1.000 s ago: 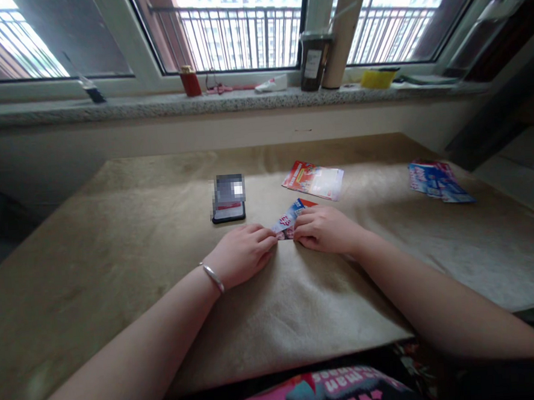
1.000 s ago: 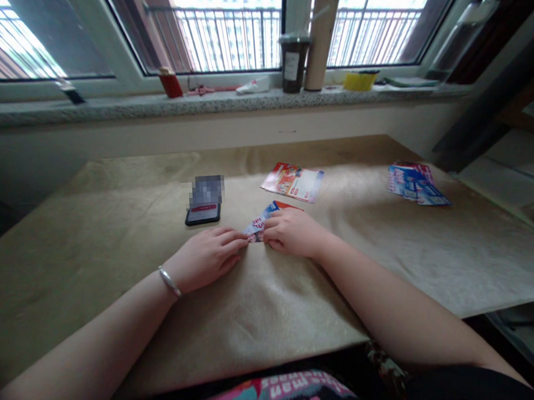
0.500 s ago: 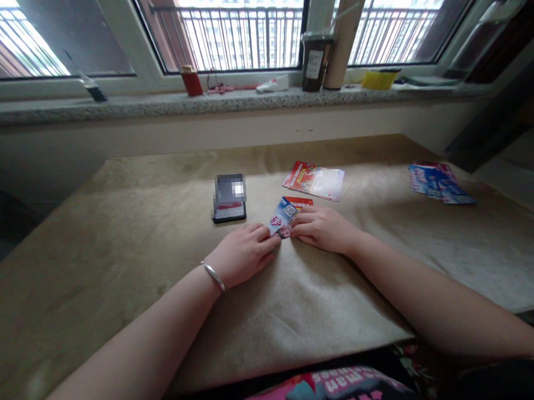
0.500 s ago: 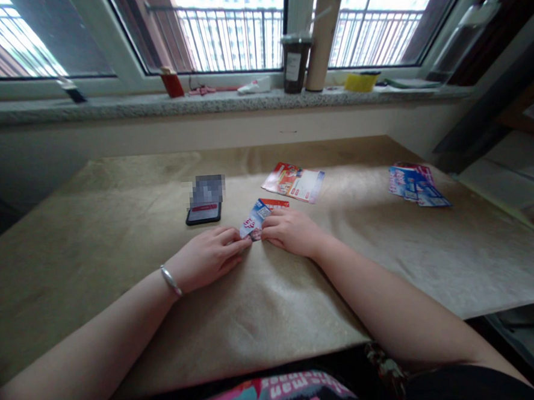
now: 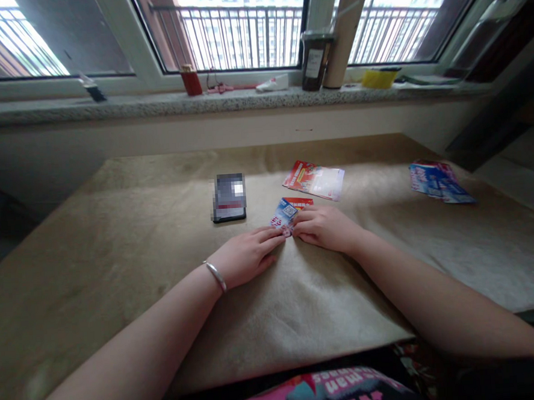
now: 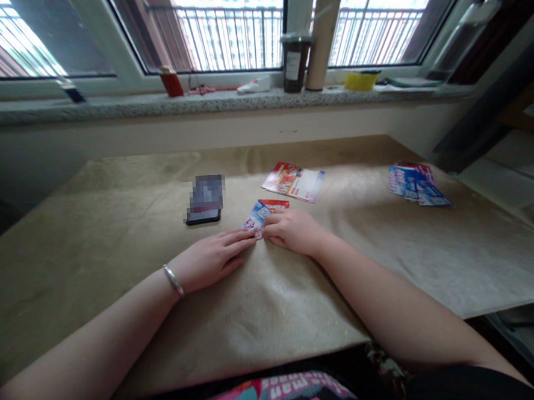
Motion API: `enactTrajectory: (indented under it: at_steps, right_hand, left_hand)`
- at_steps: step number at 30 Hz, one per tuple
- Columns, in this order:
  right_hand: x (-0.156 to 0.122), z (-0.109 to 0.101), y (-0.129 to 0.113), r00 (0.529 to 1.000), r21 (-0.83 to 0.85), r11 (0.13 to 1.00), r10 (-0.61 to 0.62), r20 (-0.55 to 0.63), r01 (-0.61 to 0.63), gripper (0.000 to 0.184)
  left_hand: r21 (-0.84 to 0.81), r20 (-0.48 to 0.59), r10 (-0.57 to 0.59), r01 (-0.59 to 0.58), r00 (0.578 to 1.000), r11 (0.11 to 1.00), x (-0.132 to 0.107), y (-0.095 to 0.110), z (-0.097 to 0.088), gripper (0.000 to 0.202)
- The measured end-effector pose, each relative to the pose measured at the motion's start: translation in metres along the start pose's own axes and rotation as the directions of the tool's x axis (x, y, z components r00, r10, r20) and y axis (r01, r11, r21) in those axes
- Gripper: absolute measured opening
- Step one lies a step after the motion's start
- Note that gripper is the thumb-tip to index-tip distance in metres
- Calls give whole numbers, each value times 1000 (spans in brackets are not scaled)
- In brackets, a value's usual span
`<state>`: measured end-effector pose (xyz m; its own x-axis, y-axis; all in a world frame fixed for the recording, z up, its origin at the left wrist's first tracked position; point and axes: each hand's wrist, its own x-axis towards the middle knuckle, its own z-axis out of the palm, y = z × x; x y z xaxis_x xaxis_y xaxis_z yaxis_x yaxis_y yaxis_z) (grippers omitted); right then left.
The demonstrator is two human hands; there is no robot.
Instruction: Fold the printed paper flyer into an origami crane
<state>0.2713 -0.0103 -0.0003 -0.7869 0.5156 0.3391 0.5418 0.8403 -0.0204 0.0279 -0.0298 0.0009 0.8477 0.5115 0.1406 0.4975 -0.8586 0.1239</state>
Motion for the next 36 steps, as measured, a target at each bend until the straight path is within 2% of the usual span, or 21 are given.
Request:
enactTrajectory:
  at_steps: [15, 20, 26, 36]
  right_hand:
    - [-8, -14, 5, 997, -23, 999, 35, 62, -34, 18]
    - [-12, -17, 6, 994, -27, 996, 89, 62, -87, 17]
    - [-15, -25, 6, 968, -56, 974, 224, 114, -218, 15]
    - [-18, -32, 9, 931, -121, 961, 272, 245, -249, 17]
  left_hand:
    - [-6, 37, -25, 25, 999, 1000, 0, 0, -1, 42]
    - [-16, 24, -21, 21, 1000, 1000, 0, 1, -1, 41]
    - [-23, 23, -25, 26, 999, 999, 0, 1, -2, 41]
    - [-51, 34, -30, 32, 999, 998, 0, 0, -2, 36]
